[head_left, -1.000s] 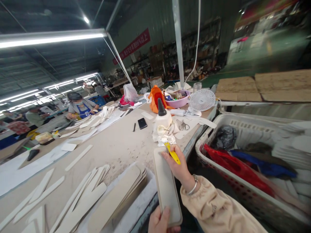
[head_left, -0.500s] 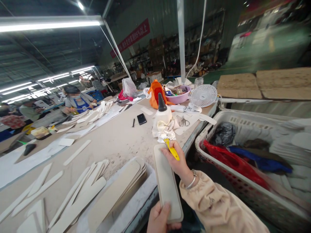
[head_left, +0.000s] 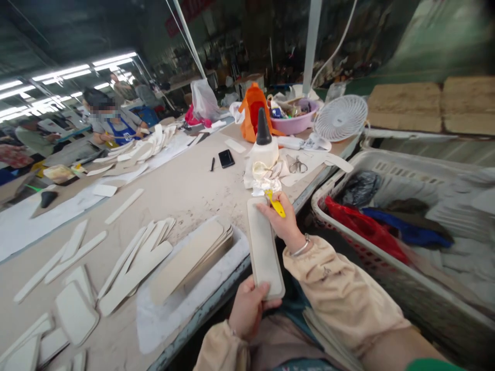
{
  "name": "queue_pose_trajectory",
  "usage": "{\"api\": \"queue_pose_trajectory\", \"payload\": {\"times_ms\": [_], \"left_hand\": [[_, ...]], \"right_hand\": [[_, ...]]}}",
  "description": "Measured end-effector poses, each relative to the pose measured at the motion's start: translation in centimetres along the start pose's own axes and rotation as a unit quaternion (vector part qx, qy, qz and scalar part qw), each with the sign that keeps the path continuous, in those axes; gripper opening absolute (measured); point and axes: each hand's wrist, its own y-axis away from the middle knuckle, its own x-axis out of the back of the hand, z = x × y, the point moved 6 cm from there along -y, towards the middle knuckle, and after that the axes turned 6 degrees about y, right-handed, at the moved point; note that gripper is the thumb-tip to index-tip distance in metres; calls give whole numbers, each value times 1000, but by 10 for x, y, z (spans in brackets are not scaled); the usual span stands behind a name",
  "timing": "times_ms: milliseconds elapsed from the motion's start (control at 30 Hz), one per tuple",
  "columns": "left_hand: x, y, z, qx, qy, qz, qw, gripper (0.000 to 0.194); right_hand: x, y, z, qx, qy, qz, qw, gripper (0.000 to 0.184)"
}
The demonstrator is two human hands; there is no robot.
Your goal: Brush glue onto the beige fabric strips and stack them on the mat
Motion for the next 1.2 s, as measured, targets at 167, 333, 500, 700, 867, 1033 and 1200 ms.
{"api": "queue_pose_trajectory", "payload": {"times_ms": [167,333,500,700,867,1033,1200], "left_hand": [[2,1,-4,31,6,-11,999,46],[2,1,-6,36,12,-13,999,44],[4,-2,-9,31,13,-14,999,44],[5,-3,-11,24,7,-24,999,40],[5,-2,-12,23,2,-31,999,41],[5,-5,-14,17,-4,-28,999,44],[6,-5,-13,12,-19,-44,999,51]], "right_hand": [[-4,-3,12,-3,10,-13,1000,38],[-7,-3,14,-12,15,-25,1000,39],[-7,-3,14,-20,12,-22,999,39],[-8,-1,10,-19,-17,-27,999,39],[-9,-1,7,-26,-22,-31,999,40],[-9,0,3,-24,-16,-45,999,39],[-10,2,-4,-26,-37,-53,998,38]]}}
